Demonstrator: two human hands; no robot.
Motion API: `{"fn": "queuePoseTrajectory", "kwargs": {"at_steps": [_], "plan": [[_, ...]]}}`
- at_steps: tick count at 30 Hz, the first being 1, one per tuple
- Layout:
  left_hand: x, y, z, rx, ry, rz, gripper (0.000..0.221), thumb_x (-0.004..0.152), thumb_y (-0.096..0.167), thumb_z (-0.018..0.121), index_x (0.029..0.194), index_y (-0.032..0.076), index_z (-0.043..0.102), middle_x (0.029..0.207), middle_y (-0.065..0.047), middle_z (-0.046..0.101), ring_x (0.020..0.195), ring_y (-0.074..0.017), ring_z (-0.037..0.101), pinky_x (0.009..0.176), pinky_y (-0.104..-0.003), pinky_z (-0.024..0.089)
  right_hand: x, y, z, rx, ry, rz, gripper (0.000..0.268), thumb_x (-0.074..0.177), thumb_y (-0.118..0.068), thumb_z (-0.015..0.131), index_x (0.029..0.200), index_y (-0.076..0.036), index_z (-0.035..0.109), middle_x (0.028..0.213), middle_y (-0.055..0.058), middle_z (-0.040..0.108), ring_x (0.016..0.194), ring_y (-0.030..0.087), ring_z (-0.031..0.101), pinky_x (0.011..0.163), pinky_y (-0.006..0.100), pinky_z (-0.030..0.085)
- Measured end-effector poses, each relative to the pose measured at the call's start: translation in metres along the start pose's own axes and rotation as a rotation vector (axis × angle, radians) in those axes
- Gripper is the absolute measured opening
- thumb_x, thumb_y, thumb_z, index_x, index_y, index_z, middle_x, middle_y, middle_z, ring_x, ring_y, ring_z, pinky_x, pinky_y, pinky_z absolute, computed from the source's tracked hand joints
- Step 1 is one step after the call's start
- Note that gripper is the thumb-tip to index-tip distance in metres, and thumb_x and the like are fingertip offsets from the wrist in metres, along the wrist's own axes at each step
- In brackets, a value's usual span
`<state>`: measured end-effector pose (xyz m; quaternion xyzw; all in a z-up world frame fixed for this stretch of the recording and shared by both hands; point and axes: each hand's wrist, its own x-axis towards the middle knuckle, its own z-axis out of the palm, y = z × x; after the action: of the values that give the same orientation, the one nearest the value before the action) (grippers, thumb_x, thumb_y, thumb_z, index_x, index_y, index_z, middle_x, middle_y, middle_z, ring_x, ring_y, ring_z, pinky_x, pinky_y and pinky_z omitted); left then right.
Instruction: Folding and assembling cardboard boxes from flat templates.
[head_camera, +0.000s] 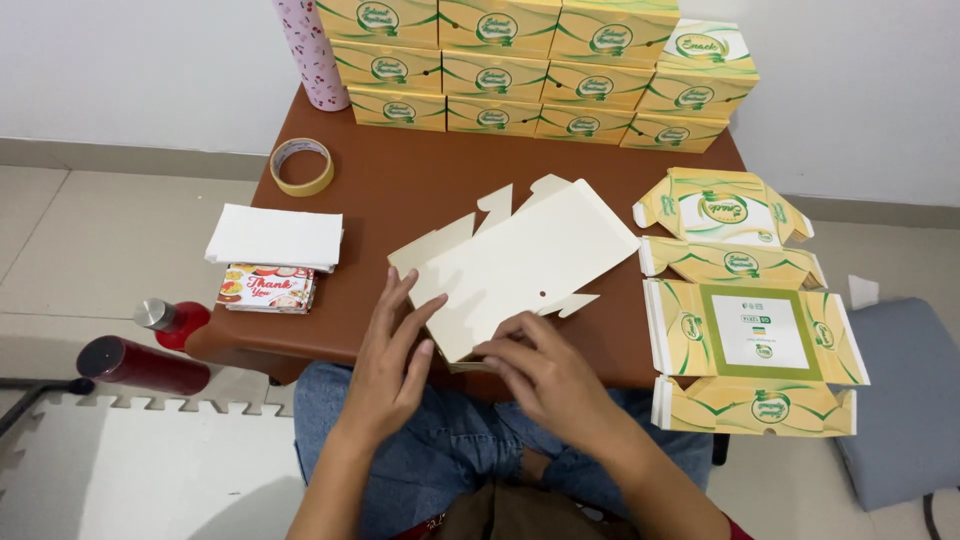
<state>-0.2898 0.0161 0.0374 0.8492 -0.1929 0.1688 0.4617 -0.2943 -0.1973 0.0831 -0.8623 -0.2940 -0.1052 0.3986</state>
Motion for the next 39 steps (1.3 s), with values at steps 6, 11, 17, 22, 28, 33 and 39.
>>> {"fn": "queuePoseTrajectory", "kwargs": {"at_steps": [6,11,17,22,28,33,39], "plan": [[-0.017,0.025,0.011,0.285,0.033,0.182,0.042,0.077,0.031,0.082,0.113,0.012,0.072,0.134,-0.007,0.060,0.137,-0.0297,0.046,0.116,-0.052,0.035,0.012,0.033,-0.025,-0.280,-0.205,0.053,0.034,0.087,-0.013,0.065,0.121,-0.014,0.071,0.134,0.005,0.060,0.131,0.026,0.049,0.102,0.043,0.042],[-0.021,0.028,0.016,0.236,0.210,-0.016,0.008,0.080,0.010,0.077,0.082,0.008,0.069,0.088,-0.004,0.070,0.108,-0.0243,0.067,0.106,-0.045,0.048,0.018,0.048,-0.009,-0.224,-0.236,0.070,0.019,0.090,-0.028,0.068,0.089,-0.011,0.077,0.088,0.001,0.075,0.083,0.018,0.066,0.099,0.036,0.039],[-0.028,0.025,0.017,0.174,0.323,-0.140,0.008,0.081,0.005,0.073,0.083,0.006,0.066,0.084,-0.007,0.070,0.102,-0.0249,0.070,0.106,-0.045,0.046,0.016,0.043,-0.003,-0.242,-0.194,0.132,0.021,0.094,-0.027,0.062,0.086,-0.012,0.074,0.083,-0.002,0.072,0.080,0.017,0.062,0.095,0.036,0.038],[-0.027,0.028,0.028,0.251,0.330,-0.085,0.007,0.082,0.008,0.074,0.084,0.008,0.068,0.086,-0.004,0.070,0.106,-0.0237,0.068,0.107,-0.046,0.043,0.014,0.046,-0.002,-0.235,-0.204,0.128,0.022,0.096,-0.025,0.060,0.090,-0.012,0.077,0.090,-0.002,0.067,0.084,0.017,0.060,0.097,0.037,0.036],[-0.012,0.036,0.039,0.405,0.249,0.015,0.008,0.082,0.010,0.077,0.087,0.011,0.070,0.105,-0.001,0.068,0.113,-0.0199,0.064,0.109,-0.047,0.038,0.011,0.047,-0.001,-0.275,-0.200,0.038,0.014,0.092,-0.013,0.059,0.092,-0.011,0.073,0.090,0.000,0.067,0.089,0.018,0.061,0.103,0.040,0.034],[-0.004,0.033,0.050,0.531,0.147,0.089,0.036,0.089,0.013,0.070,0.124,0.005,0.063,0.109,-0.003,0.072,0.119,-0.0197,0.061,0.114,-0.052,0.033,0.008,0.049,-0.021,-0.211,-0.178,-0.010,0.020,0.092,-0.013,0.059,0.103,-0.014,0.075,0.097,-0.001,0.067,0.089,0.017,0.063,0.115,0.047,0.028],[-0.003,0.033,0.048,0.514,0.149,0.077,0.011,0.090,0.011,0.068,0.100,0.008,0.070,0.090,-0.002,0.070,0.104,-0.0208,0.064,0.112,-0.053,0.033,-0.009,0.072,-0.057,-0.166,-0.079,0.209,0.038,0.093,-0.002,0.050,0.124,-0.015,0.068,0.131,0.005,0.060,0.116,0.024,0.055,0.099,0.037,0.044]]}}
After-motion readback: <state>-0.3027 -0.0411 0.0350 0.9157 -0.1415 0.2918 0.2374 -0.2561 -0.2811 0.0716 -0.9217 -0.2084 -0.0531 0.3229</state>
